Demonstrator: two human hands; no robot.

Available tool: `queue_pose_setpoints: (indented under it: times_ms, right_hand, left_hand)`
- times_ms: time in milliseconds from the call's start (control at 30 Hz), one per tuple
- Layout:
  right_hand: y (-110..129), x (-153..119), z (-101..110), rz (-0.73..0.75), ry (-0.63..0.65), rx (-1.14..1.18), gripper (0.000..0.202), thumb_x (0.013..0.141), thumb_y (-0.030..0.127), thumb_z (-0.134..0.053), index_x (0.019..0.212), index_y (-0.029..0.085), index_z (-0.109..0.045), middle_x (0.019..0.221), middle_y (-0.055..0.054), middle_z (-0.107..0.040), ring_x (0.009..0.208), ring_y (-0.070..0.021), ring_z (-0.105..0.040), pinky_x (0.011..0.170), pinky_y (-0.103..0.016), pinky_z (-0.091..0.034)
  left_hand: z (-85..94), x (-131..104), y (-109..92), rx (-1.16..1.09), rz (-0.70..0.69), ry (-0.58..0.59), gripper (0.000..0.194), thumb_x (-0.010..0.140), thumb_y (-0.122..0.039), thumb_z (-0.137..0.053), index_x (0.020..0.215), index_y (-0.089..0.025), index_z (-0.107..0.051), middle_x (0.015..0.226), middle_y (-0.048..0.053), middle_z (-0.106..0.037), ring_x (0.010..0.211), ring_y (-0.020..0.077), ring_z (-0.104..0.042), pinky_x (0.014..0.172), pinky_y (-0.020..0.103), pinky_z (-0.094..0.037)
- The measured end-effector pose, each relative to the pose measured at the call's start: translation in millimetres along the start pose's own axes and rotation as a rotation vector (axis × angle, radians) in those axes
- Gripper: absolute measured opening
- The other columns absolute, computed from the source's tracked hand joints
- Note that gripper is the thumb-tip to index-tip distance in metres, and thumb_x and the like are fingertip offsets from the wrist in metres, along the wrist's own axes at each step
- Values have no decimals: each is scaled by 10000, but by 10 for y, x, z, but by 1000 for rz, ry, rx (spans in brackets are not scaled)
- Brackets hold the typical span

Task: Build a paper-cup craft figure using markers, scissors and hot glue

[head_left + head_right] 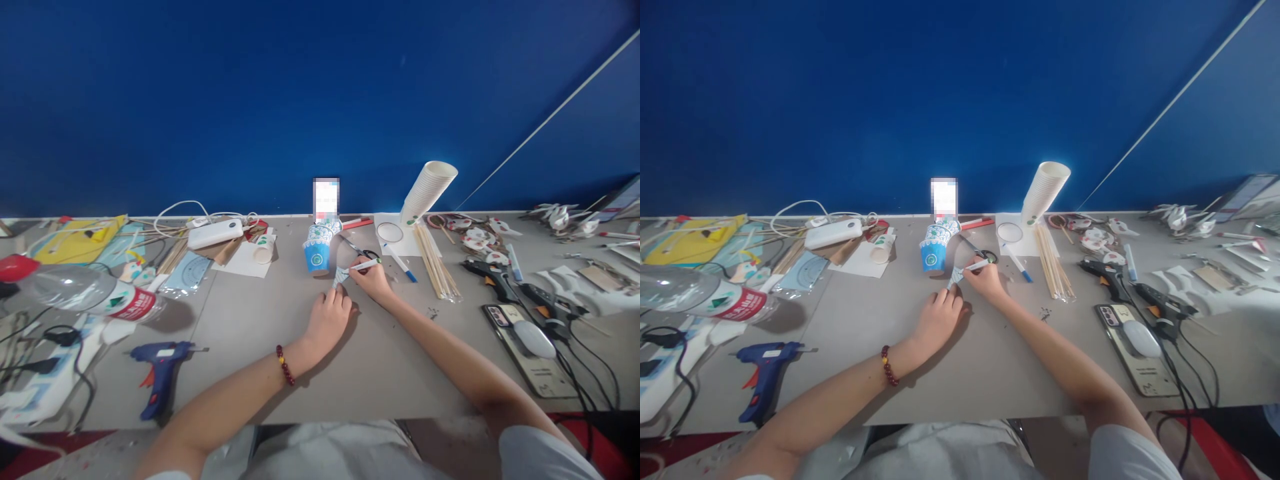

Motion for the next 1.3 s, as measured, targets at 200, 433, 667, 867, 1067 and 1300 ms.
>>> queue_pose_setpoints:
  times_ms: [200,433,667,867,1067,1300]
  right_hand:
    - [-15,4,9,-10,-3,12,82,650,261,-550,654,187,-584,563,9,-586,525,-138,-533,518,-245,-419]
    - [-53,7,15,-15,7,15,78,652,248,-552,651,185,-598,558,7,-580,521,-139,-524,501,-242,-412]
    - [-28,-1,0,39,2,5,64,649,245,-542,628,191,-569,549,12,-564,514,-135,-505,497,-244,-389]
    - [17,-32,-16,106,-16,-21,55,630,235,-558,587,202,-544,577,13,-556,562,-136,-484,542,-258,-384]
    - [-15,-12,18,61,-3,2,74,658,244,-527,631,191,-571,554,8,-570,529,-138,-500,499,-245,-388]
    - [15,-11,19,72,19,-8,78,646,235,-527,604,187,-572,546,12,-556,514,-129,-484,493,-243,-371]
  left_hand:
    - [14,9,-5,-3,3,11,250,965,-317,-451,974,-144,-632,1224,136,-649,958,234,-591,732,355,-456]
    - [21,12,-11,-2,2,7,250,963,-330,-453,950,-151,-627,1213,133,-654,925,231,-591,717,353,-446]
    - [21,6,-15,4,-11,0,257,966,-325,-448,962,-143,-629,1202,143,-657,930,232,-588,716,351,-441]
    - [14,12,-10,-5,3,-6,244,963,-321,-458,970,-147,-628,1213,146,-650,920,230,-589,718,351,-442]
    - [11,11,-8,-10,5,4,232,958,-315,-469,928,-152,-630,1207,144,-650,912,228,-588,714,352,-440]
    - [31,12,-7,-11,-5,13,249,964,-313,-450,968,-143,-632,1222,153,-641,929,235,-585,719,356,-441]
Point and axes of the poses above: each hand's wrist, its own x-axis towards the middle knuckle, its own z-axis out of the back of the hand, y = z × x, the point moved 4 cm from there along x, towards the middle knuckle
